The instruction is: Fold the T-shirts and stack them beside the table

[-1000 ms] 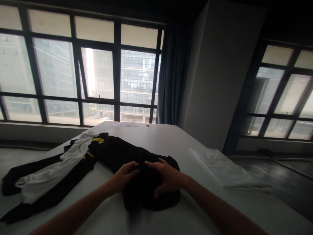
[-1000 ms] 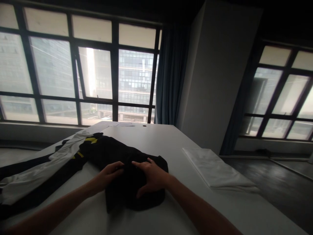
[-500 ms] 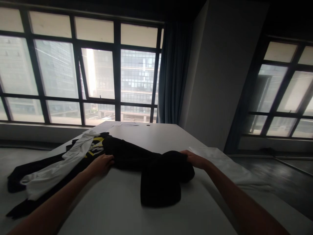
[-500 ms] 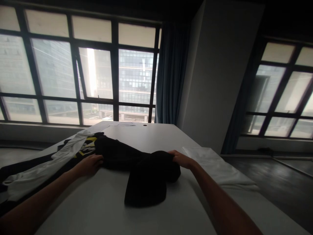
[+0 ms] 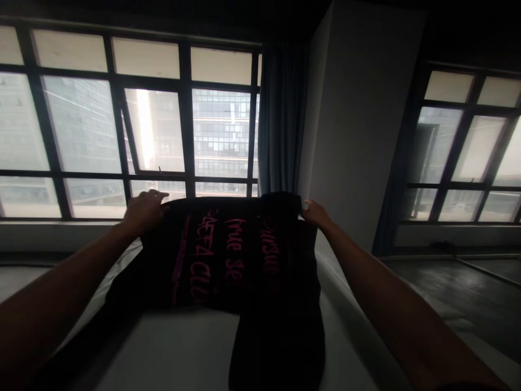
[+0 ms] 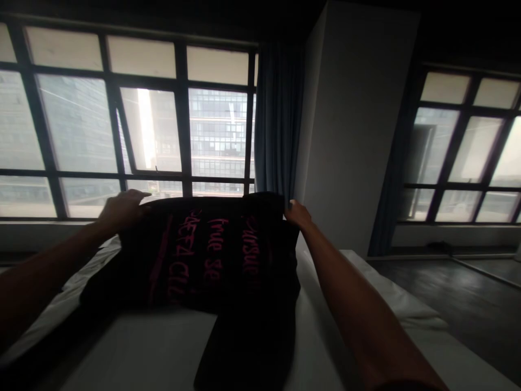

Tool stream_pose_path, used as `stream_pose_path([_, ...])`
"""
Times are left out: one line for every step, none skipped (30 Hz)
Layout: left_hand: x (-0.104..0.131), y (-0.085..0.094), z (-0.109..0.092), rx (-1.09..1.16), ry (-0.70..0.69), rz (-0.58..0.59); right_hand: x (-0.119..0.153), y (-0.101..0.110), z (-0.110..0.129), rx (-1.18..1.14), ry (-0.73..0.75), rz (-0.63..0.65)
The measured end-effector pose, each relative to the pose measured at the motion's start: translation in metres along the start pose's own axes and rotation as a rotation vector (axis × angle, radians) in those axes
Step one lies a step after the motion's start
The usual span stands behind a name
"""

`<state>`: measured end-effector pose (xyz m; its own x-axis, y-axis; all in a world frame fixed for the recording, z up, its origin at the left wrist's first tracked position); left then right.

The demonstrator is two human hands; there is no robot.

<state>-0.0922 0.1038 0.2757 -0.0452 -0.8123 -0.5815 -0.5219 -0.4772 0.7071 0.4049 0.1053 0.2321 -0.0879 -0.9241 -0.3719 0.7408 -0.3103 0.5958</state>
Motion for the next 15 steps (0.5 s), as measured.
stream_pose_path([-0.004, -0.015, -0.007, -0.072, -0.029, 0.002, -0.005, -0.008, 0.002, 0.071, 0.013, -0.032])
stream_pose_path([-0.003, -0.029, -0.012, -0.128, -0.054, -0.003, -0.005, -0.019, 0.001, 0.142, 0.017, -0.038])
stream_pose_path([0.001, -0.046, -0.015, -0.225, -0.093, 0.021, 0.001, -0.034, -0.001, 0.218, 0.015, -0.018])
stream_pose_path([0.009, -0.066, -0.016, -0.317, -0.130, 0.082, 0.011, -0.054, -0.005, 0.305, 0.014, 0.042])
stream_pose_path([0.020, -0.087, -0.011, -0.383, -0.150, 0.181, 0.025, -0.073, -0.010, 0.329, 0.018, 0.099])
stream_pose_path([0.033, -0.108, -0.003, -0.427, -0.163, 0.300, 0.042, -0.092, -0.017, 0.335, 0.030, 0.172])
stream_pose_path([0.048, -0.126, 0.008, -0.436, -0.163, 0.417, 0.061, -0.115, -0.023, 0.354, 0.080, 0.295])
stream_pose_path([0.063, -0.141, 0.021, -0.429, -0.157, 0.520, 0.081, -0.133, -0.032, 0.371, 0.110, 0.404])
stream_pose_path([0.078, -0.152, 0.035, -0.414, -0.149, 0.605, 0.099, -0.147, -0.044, 0.386, 0.115, 0.501])
stream_pose_path([0.090, -0.159, 0.048, -0.396, -0.144, 0.670, 0.114, -0.155, -0.059, 0.399, 0.106, 0.582])
stream_pose_path([0.102, -0.165, 0.062, -0.380, -0.144, 0.723, 0.126, -0.158, -0.075, 0.407, 0.084, 0.637])
stream_pose_path([0.111, -0.168, 0.074, -0.366, -0.148, 0.767, 0.134, -0.157, -0.090, 0.411, 0.058, 0.669])
stream_pose_path([0.120, -0.170, 0.085, -0.358, -0.154, 0.796, 0.138, -0.154, -0.104, 0.411, 0.036, 0.680])
stream_pose_path([0.125, -0.170, 0.095, -0.358, -0.166, 0.798, 0.140, -0.148, -0.116, 0.411, 0.021, 0.678])
stream_pose_path([0.128, -0.167, 0.102, -0.367, -0.180, 0.764, 0.139, -0.142, -0.126, 0.415, 0.010, 0.670])
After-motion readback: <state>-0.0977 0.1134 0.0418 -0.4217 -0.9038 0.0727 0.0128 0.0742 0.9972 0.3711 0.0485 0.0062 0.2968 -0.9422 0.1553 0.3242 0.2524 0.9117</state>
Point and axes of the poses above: each hand's wrist, its own x-axis away from the middle knuckle, its own y-axis out of the back of the hand, z = x × y, the point moved 9 cm from there along -x, towards the middle knuckle, and after that the axes turned 5 degrees about z, right-handed, at the moved point
